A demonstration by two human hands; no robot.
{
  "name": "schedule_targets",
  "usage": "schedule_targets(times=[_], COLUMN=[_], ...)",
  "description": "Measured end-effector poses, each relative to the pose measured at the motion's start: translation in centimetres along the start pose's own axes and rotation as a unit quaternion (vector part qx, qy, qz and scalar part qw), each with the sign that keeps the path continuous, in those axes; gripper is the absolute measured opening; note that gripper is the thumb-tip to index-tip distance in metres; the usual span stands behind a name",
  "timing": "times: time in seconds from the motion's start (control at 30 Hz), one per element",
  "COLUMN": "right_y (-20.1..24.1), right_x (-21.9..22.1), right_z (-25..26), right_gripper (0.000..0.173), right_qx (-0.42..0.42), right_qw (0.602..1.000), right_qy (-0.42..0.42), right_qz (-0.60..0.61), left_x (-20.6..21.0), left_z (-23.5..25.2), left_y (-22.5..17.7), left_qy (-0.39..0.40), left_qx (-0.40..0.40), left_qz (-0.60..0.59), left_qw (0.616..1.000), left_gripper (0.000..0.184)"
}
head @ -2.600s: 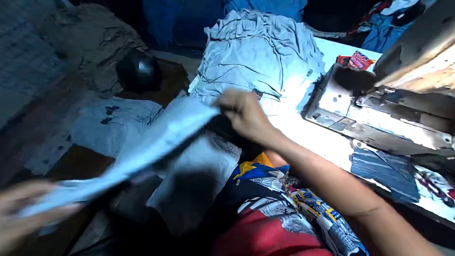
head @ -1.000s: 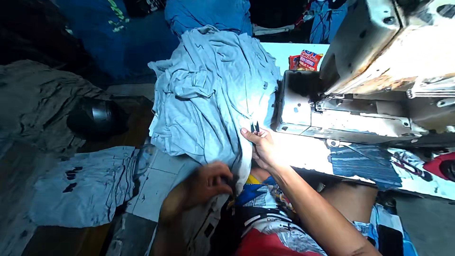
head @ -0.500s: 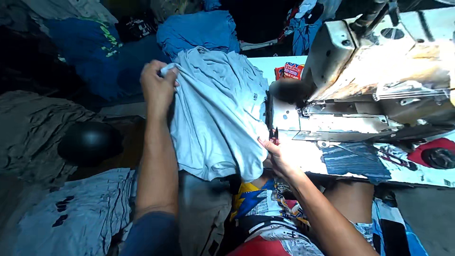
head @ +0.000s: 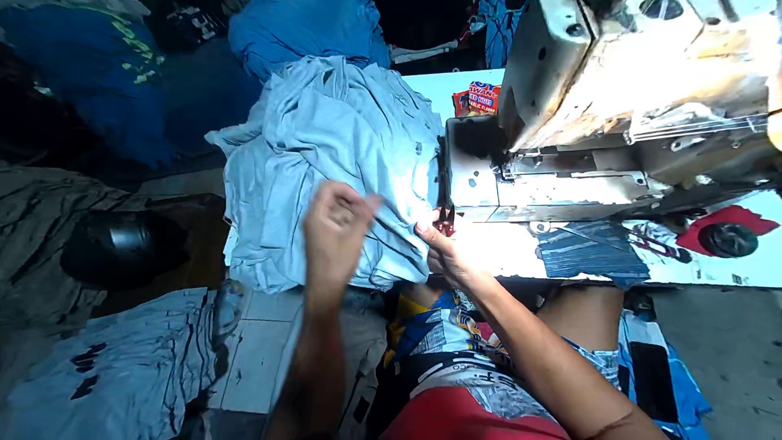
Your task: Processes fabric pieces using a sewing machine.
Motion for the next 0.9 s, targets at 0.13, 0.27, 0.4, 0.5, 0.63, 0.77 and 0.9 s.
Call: schedule_targets(times=[0.13,0.27,0.4,0.5,0.63,0.77,0.9], right_y=[-0.3,-0.1,0.9,2.3,4.9,8.9,12.3], right_x=[1.5,1.8,2.1,2.0,1.8,1.0,1.0], right_z=[-0.3,-0.4,-0.4,-0.2,-0.3,-1.4,-2.5], right_gripper=[0.011,0.010,0.014,0.015,0.018,0.016,0.021], right_qx=[0.073,0.063,0.032,0.015,-0.094,-0.211,-0.348], right_qw=[0.994,0.995,0.998,0.999,0.989,0.933,0.791], right_qy=[0.062,0.052,0.044,0.047,0.060,0.024,-0.010], right_qz=[0.055,0.059,0.025,0.000,-0.101,-0.290,-0.504], left_x=[6.2,5.4,5.4,4.9,3.9,1.9,1.3], left_z=[-6.0,-6.4,-6.3,-5.4,-3.6,-1.1,-0.1], left_y=[4.2,2.9,2.0,1.4,0.8,0.0,-2.9], left_qy=[0.087,0.052,0.069,0.084,0.075,-0.003,-0.032], left_qx=[-0.132,-0.133,-0.131,-0.137,-0.127,-0.140,-0.124], left_qz=[-0.151,-0.165,-0.165,-0.220,-0.274,-0.329,-0.410], left_qw=[0.976,0.976,0.975,0.962,0.950,0.934,0.903], left_gripper=[0.036,0.043,0.022,0.017,0.009,0.005,0.006])
Point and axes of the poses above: each hand's wrist, its own z-axis towards the middle knuckle, its own x-axis out of the palm, y = z × x, the point moved 9 cm from there along z, towards the middle knuckle, and after that the axes turned 10 degrees about -y, right-handed, at the moved point
